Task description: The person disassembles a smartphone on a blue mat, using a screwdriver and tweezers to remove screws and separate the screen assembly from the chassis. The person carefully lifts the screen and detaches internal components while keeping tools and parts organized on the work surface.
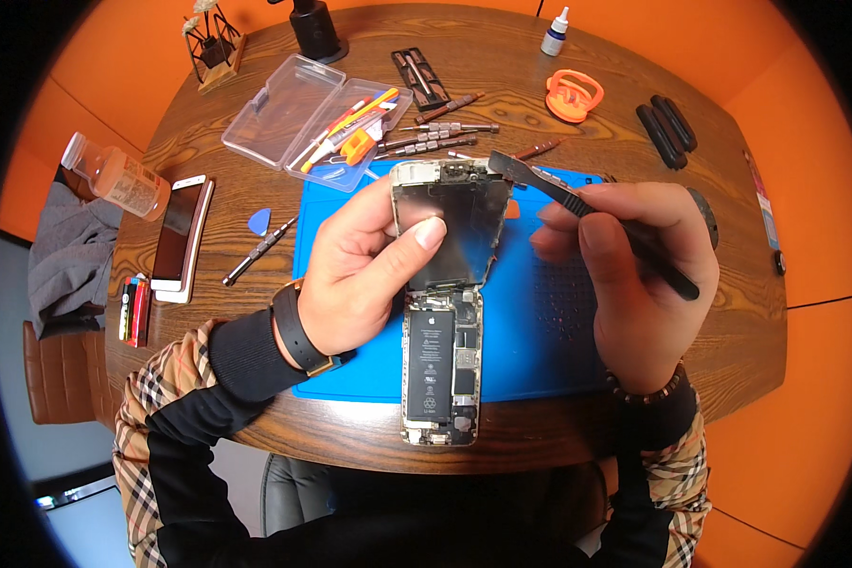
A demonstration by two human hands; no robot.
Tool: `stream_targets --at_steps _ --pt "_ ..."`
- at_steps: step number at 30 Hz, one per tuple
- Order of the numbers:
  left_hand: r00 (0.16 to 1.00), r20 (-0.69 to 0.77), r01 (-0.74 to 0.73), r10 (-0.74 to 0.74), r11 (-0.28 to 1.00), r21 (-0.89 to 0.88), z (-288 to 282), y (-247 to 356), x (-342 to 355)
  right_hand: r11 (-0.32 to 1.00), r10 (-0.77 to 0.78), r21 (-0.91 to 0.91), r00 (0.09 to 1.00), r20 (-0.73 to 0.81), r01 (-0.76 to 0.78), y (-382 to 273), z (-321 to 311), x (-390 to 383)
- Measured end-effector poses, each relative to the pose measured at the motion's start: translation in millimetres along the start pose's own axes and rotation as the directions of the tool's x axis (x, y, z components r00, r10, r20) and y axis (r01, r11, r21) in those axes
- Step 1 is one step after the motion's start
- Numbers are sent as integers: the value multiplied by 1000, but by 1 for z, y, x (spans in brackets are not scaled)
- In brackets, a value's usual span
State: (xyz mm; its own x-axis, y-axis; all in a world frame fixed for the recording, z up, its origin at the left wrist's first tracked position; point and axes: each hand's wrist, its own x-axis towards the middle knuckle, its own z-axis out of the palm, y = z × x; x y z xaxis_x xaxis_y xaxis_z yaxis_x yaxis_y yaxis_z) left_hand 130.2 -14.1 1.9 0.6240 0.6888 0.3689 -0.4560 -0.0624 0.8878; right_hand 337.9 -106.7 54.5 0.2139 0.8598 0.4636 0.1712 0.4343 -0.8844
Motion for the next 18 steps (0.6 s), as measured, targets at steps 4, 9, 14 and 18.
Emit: stream_targets --at_steps 4,9,14,18 --pt "1000 -4 30 -30 999 45 -2 1 -2 1000 14 16 999 -44 -13 1 -3 2" --pt "1000 13 23 -24 996 88 -3 -1 -5 999 -46 17 993 -110 49 2 -6 4" --pt "1000 -1 25 -25 997 69 -3 0 -2 998 -56 -1 997 -55 56 -3 -8 -2" --pt "1000 4 22 -22 999 28 -2 1 -2 996 -80 -33 997 21 81 -2 -5 -5"
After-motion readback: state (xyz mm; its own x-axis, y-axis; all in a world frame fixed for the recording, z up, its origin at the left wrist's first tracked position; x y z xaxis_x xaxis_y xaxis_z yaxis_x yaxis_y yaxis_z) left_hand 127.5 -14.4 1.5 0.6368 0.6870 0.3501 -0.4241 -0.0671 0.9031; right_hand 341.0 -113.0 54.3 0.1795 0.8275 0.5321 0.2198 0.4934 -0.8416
